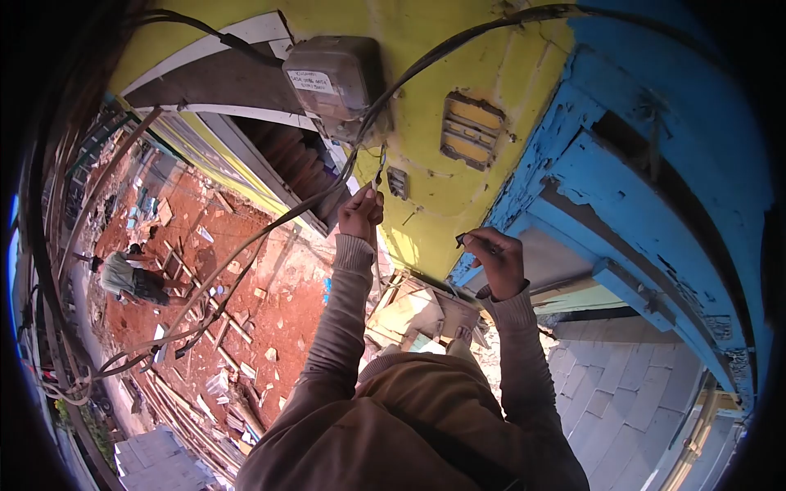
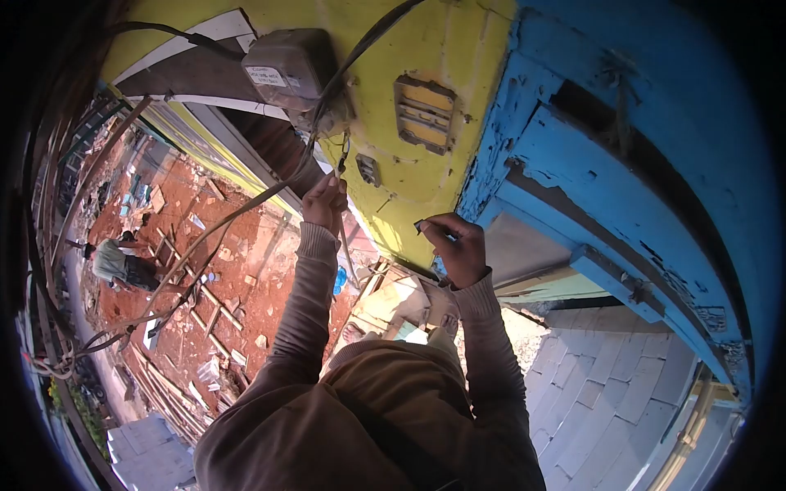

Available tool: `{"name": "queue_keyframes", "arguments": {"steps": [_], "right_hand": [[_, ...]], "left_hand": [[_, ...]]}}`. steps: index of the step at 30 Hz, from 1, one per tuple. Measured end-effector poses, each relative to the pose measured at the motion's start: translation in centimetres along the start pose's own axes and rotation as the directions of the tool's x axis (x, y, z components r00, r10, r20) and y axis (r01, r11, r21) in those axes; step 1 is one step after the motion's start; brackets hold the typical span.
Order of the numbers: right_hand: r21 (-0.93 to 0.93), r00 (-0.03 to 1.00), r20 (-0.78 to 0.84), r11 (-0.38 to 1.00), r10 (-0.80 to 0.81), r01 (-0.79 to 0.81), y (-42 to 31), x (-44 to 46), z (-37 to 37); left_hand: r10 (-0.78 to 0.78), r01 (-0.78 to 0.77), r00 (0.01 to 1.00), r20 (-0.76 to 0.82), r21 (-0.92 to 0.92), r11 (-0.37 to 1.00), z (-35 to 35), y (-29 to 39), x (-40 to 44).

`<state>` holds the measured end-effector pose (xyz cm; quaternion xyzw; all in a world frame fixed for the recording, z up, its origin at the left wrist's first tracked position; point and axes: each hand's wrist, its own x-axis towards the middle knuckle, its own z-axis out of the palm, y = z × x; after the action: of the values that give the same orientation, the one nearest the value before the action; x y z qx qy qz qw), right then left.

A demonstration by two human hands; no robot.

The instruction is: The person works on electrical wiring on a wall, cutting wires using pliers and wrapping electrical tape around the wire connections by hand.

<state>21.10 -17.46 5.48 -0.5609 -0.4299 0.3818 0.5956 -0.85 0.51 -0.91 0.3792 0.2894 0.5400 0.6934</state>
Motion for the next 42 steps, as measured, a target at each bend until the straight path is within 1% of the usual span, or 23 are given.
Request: {"name": "queue_keyframes", "arguments": {"steps": [1, 2, 3, 4, 5, 7, 8, 9, 11, 13, 16, 18, 21, 25, 27, 31, 33, 34, 36, 37, 39, 40, 42], "right_hand": [[0.002, 1.000, -0.003, 1.000, 0.004, -0.004, 0.6, 0.0, -0.2], [0.013, 0.998, 0.019, 0.999, 0.052, -0.053, 1.2, -0.1, -0.5], [0.020, 0.994, 0.041, 0.995, 0.098, -0.098, 1.6, -0.2, -0.7], [0.021, 0.994, 0.037, 0.995, 0.100, -0.101, 1.9, -0.3, -1.0], [0.036, 0.992, 0.041, 0.992, 0.118, -0.119, 2.2, -0.5, -1.1], [0.051, 0.989, 0.044, 0.988, 0.144, -0.146, 2.6, -1.1, -1.3], [0.099, 0.987, 0.026, 0.983, 0.155, -0.157, 2.8, -1.2, -1.2], [0.146, 0.986, 0.010, 0.975, 0.168, -0.167, 2.9, -1.4, -1.1], [0.142, 0.983, 0.017, 0.973, 0.184, -0.184, 3.0, -1.6, -0.8], [0.138, 0.979, 0.029, 0.969, 0.201, -0.203, 3.1, -2.0, -0.5], [0.159, 0.983, 0.045, 0.970, 0.178, -0.182, 3.3, -2.3, -0.2], [0.201, 0.975, 0.082, 0.954, 0.208, -0.221, 3.6, -2.5, -0.1], [0.166, 0.967, 0.101, 0.954, 0.234, -0.248, 4.0, -2.7, -0.2], [0.167, 0.967, 0.093, 0.954, 0.236, -0.249, 3.9, -2.7, 0.1], [0.179, 0.964, 0.072, 0.947, 0.257, -0.266, 3.9, -2.7, 0.5], [0.159, 0.950, 0.094, 0.938, 0.296, -0.308, 3.9, -2.3, 1.2], [0.311, 0.959, 0.112, 0.907, 0.262, -0.284, 4.3, -1.6, 1.8], [0.308, 0.957, 0.119, 0.907, 0.264, -0.288, 3.9, -1.1, 2.3], [0.373, 0.977, 0.122, 0.905, 0.173, -0.207, 2.6, 0.8, 3.5], [0.370, 0.976, 0.128, 0.905, 0.176, -0.211, 1.9, 1.7, 4.1], [0.227, 0.991, 0.129, 0.973, 0.020, -0.049, 0.3, 4.0, 5.4], [0.225, 0.991, 0.135, 0.973, 0.021, -0.052, -0.6, 4.9, 5.9], [0.155, 0.975, 0.223, 0.988, -0.017, -0.019, -2.0, 6.8, 6.8]], "left_hand": [[-0.024, 0.028, 0.998, 0.057, -0.072, 0.997, -0.4, -0.1, 0.1], [-0.030, 0.034, 0.998, 0.058, -0.069, 0.997, -0.7, -0.3, 0.2], [-0.075, 0.085, 0.994, 0.076, -0.133, 0.988, -0.5, -0.1, 0.2], [-0.118, 0.135, 0.988, 0.097, -0.195, 0.971, -0.3, 0.2, 0.3], [-0.122, 0.139, 0.988, 0.098, -0.193, 0.971, -0.2, 0.6, 0.5], [-0.240, 0.254, 0.965, 0.101, -0.161, 0.954, -0.1, 1.7, 1.0], [-0.270, 0.273, 0.960, 0.072, -0.029, 0.962, 0.1, 2.0, 1.6], [-0.272, 0.275, 0.960, 0.070, -0.029, 0.961, 0.6, 2.5, 1.7], [-0.329, 0.328, 0.944, 0.008, 0.022, 0.944, 1.6, 3.5, 2.2], [-0.318, 0.318, 0.948, 0.008, 0.022, 0.948, 0.5, 2.9, 2.9], [-0.252, 0.251, 0.966, 0.055, 0.039, 0.967, -0.2, 2.4, 3.2], [-0.233, 0.229, 0.970, 0.074, 0.051, 0.972, -0.1, 2.3, 3.0], [-0.215, 0.209, 0.968, 0.129, 0.055, 0.976, 0.1, 2.7, 2.8], [-0.231, 0.226, 0.953, 0.195, 0.048, 0.973, -0.9, 2.3, 3.3], [-0.194, 0.185, 0.955, 0.226, 0.058, 0.981, -1.1, 2.1, 3.4], [-0.178, 0.169, 0.967, 0.182, 0.064, 0.984, -0.7, 2.1, 3.0], [-0.198, 0.185, 0.973, 0.117, 0.112, 0.976, -0.4, 2.3, 2.9], [-0.195, 0.183, 0.975, 0.110, 0.110, 0.977, 0.2, 2.7, 2.4], [-0.208, 0.206, 0.978, -0.009, 0.182, 0.961, 1.2, 3.4, 1.8], [-0.206, 0.206, 0.978, -0.015, 0.179, 0.962, 1.1, 3.2, 1.7], [-0.191, 0.186, 0.982, -0.010, 0.282, 0.941, 0.6, 2.8, 1.9], [-0.187, 0.177, 0.982, 0.004, 0.294, 0.939, 0.6, 2.9, 1.8], [-0.165, 0.163, 0.986, -0.017, 0.277, 0.947, 1.3, 3.4, 1.3]]}}
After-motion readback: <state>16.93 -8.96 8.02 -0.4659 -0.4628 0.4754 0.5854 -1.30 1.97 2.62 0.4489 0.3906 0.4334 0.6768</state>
